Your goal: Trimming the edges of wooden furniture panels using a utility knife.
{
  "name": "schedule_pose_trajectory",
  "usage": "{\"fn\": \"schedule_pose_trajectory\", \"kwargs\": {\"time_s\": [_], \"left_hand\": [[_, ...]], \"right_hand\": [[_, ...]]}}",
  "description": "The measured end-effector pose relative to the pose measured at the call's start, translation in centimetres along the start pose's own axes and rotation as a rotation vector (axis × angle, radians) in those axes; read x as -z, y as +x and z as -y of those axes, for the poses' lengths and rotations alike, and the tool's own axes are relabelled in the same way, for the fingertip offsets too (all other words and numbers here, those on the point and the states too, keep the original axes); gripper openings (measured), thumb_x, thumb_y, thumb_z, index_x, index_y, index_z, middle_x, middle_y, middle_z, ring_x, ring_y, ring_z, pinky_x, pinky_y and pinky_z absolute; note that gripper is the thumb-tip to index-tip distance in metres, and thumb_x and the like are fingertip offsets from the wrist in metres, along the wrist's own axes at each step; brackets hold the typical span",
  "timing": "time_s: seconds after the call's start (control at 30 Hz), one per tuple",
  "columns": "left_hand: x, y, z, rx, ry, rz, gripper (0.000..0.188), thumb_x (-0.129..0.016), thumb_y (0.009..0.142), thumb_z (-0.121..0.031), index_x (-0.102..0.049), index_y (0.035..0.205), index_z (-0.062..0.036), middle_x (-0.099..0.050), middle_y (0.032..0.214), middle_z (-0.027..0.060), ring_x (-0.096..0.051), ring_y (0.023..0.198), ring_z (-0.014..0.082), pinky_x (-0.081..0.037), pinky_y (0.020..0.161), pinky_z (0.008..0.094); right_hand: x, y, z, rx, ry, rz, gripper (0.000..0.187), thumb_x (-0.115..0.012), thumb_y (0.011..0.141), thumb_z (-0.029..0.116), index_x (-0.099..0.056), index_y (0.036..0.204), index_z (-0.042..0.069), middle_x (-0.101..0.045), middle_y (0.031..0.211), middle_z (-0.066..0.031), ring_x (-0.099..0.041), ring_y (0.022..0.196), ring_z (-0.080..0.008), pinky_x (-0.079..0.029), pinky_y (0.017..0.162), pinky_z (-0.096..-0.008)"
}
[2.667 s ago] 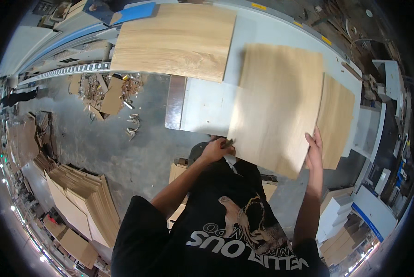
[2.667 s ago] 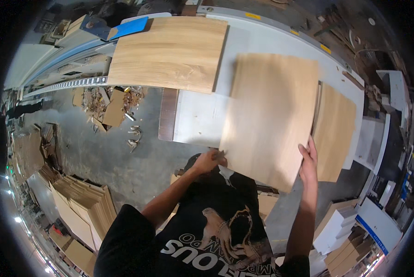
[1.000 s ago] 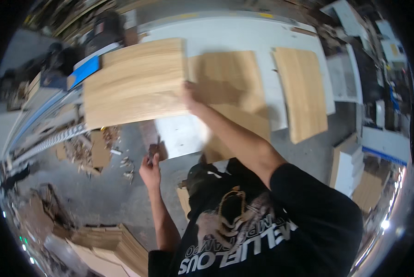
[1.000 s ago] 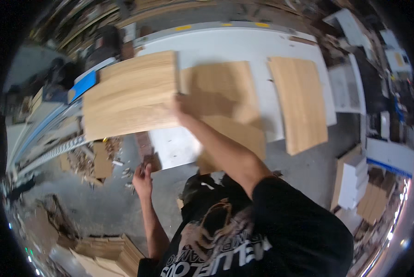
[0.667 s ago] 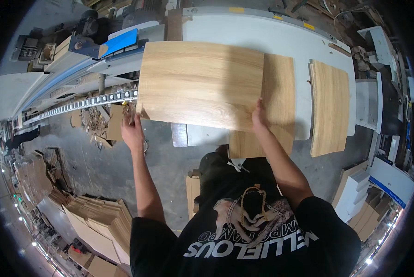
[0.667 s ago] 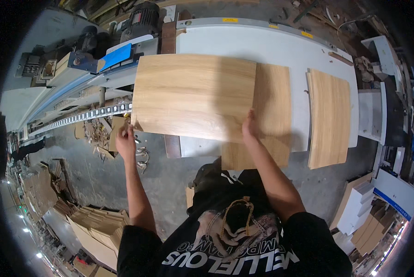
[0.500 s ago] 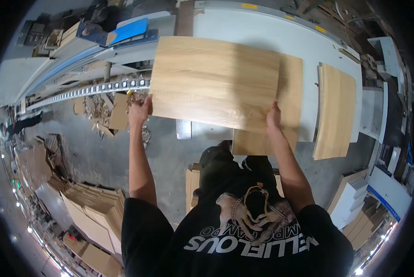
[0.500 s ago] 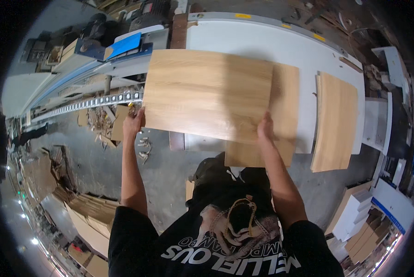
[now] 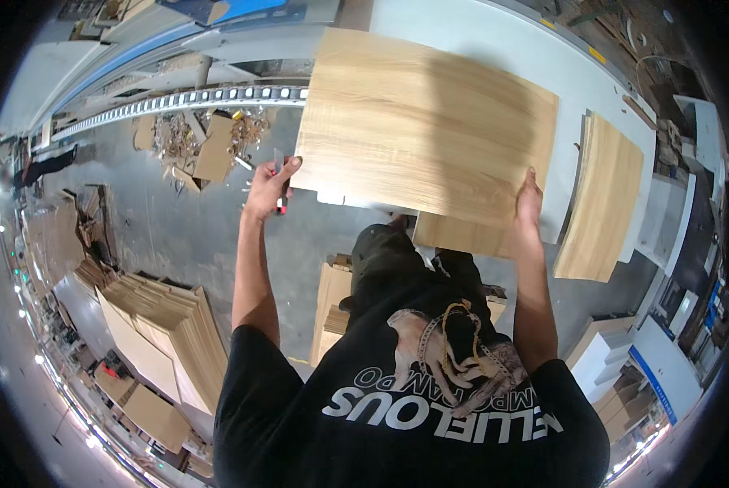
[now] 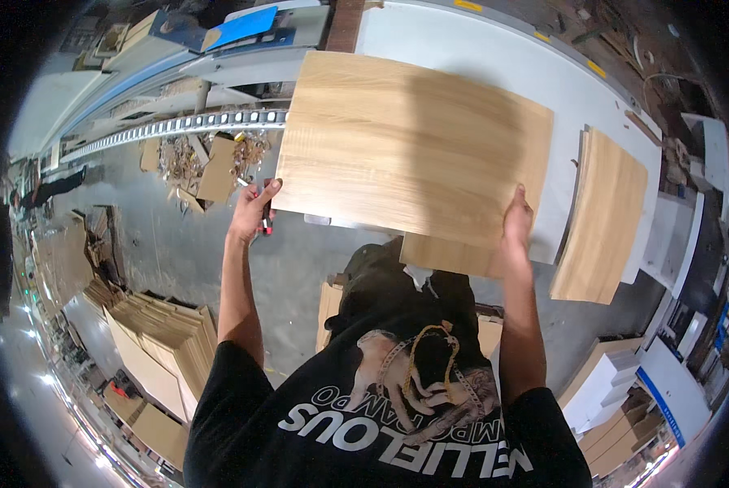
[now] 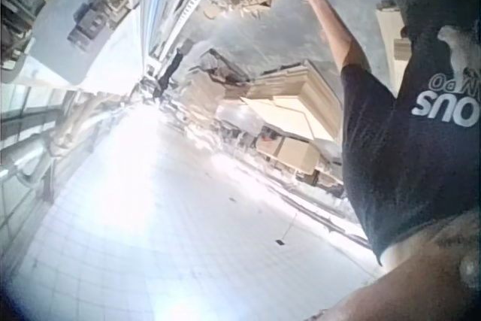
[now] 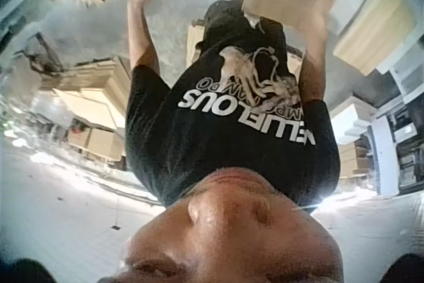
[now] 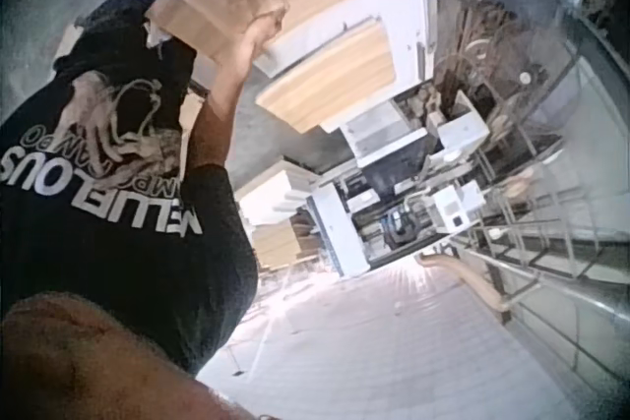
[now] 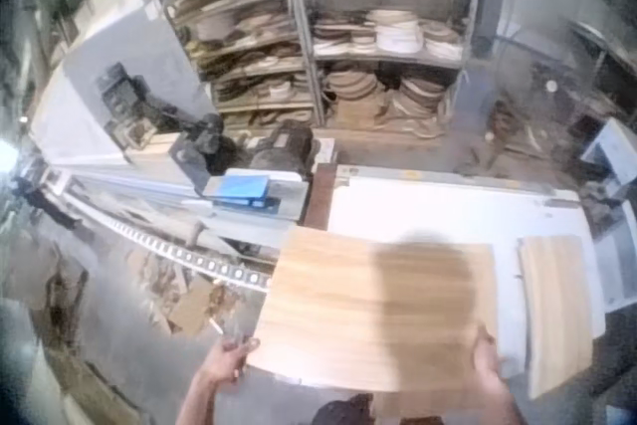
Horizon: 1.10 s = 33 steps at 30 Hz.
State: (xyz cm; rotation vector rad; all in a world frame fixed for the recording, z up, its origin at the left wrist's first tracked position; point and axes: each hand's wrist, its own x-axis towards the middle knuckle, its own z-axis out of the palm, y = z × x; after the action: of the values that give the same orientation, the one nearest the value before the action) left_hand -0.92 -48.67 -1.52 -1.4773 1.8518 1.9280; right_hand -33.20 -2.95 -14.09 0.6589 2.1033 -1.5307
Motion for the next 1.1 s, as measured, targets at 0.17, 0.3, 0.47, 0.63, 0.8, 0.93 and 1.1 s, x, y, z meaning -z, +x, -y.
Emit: {"fn": "schedule_pose_trajectory", "kwargs": {"time_s": [0.17, 0.3, 0.47, 0.63, 0.8, 0.93, 1.1], "left_hand": [[-0.9, -3.0, 0.4, -0.091, -0.073, 0.061, 0.038, -0.073, 0.102, -0.04, -0.077, 0.105, -0.0023, -0.059, 0.06, -0.0021, -0.051, 0.05, 0.0048, -0.036, 0.048, 0.024], [-2.3, -5.3, -1.0, -0.13, -0.062, 0.083, 0.038, -0.073, 0.101, -0.036, -0.077, 0.111, 0.0003, -0.058, 0.057, -0.001, -0.05, 0.049, 0.0051, -0.037, 0.048, 0.0242], [-3.5, -7.3, -2.3, -0.275, -0.103, 0.143, 0.039, -0.073, 0.101, -0.032, -0.077, 0.117, 0.0038, -0.058, 0.058, -0.0009, -0.05, 0.051, 0.0048, -0.037, 0.049, 0.0245], [-4.2, -8.4, -2.6, -0.272, -0.024, 0.126, 0.033, -0.075, 0.1, -0.03, -0.077, 0.106, 0.0023, -0.058, 0.058, -0.0009, -0.051, 0.054, 0.0052, -0.037, 0.051, 0.0249], [-4.1, -8.4, -0.9, -0.414, 0.004, 0.108, 0.042, -0.077, 0.098, -0.031, -0.069, 0.07, -0.0001, -0.058, 0.059, -0.0006, -0.052, 0.057, 0.0066, -0.039, 0.053, 0.0282], [-4.8, -9.1, -3.1, -0.538, -0.049, 0.104, 0.039, -0.078, 0.097, -0.031, -0.07, 0.075, 0.0012, -0.06, 0.06, 0.0005, -0.051, 0.056, 0.007, -0.038, 0.052, 0.0282], [-5.6, -11.1, -8.3, -0.683, 0.054, 0.062, 0.034, -0.078, 0.095, -0.027, -0.072, 0.08, 0.0028, -0.064, 0.063, 0.0027, -0.056, 0.057, 0.0079, -0.042, 0.054, 0.0272]], "right_hand": [[2.8, -1.9, 1.9, -0.015, 0.035, 0.023, 0.057, -0.061, 0.106, 0.053, -0.069, 0.115, -0.003, -0.069, 0.1, -0.0065, -0.065, 0.087, -0.0181, -0.057, 0.078, -0.036], [4.9, -3.5, 3.0, 0.001, 0.067, 0.019, 0.061, -0.063, 0.104, 0.054, -0.067, 0.123, -0.004, -0.073, 0.114, -0.0109, -0.07, 0.103, -0.0208, -0.057, 0.09, -0.0351], [6.8, -4.5, 3.9, 0.07, 0.078, 0.001, 0.066, -0.064, 0.103, 0.057, -0.065, 0.128, -0.005, -0.07, 0.121, -0.0126, -0.067, 0.111, -0.0219, -0.054, 0.098, -0.037], [7.9, -6.2, 5.0, 0.221, 0.034, -0.099, 0.071, -0.064, 0.103, 0.057, -0.062, 0.134, -0.007, -0.066, 0.131, -0.0143, -0.061, 0.123, -0.0226, -0.048, 0.107, -0.0388], [9.0, -5.8, 3.4, 0.38, 0.182, -0.105, 0.072, -0.055, 0.109, 0.05, -0.05, 0.149, -0.01, -0.054, 0.154, -0.0168, -0.049, 0.141, -0.0257, -0.035, 0.121, -0.0393], [10.3, -5.5, 2.5, 0.389, 0.337, -0.03, 0.07, -0.051, 0.111, 0.05, -0.049, 0.15, -0.008, -0.055, 0.152, -0.0164, -0.052, 0.139, -0.0278, -0.037, 0.12, -0.0413], [11.0, -6.3, 2.3, 0.44, 0.419, -0.047, 0.07, -0.049, 0.111, 0.052, -0.049, 0.15, -0.006, -0.056, 0.15, -0.0158, -0.054, 0.136, -0.0276, -0.04, 0.117, -0.0411]]}}
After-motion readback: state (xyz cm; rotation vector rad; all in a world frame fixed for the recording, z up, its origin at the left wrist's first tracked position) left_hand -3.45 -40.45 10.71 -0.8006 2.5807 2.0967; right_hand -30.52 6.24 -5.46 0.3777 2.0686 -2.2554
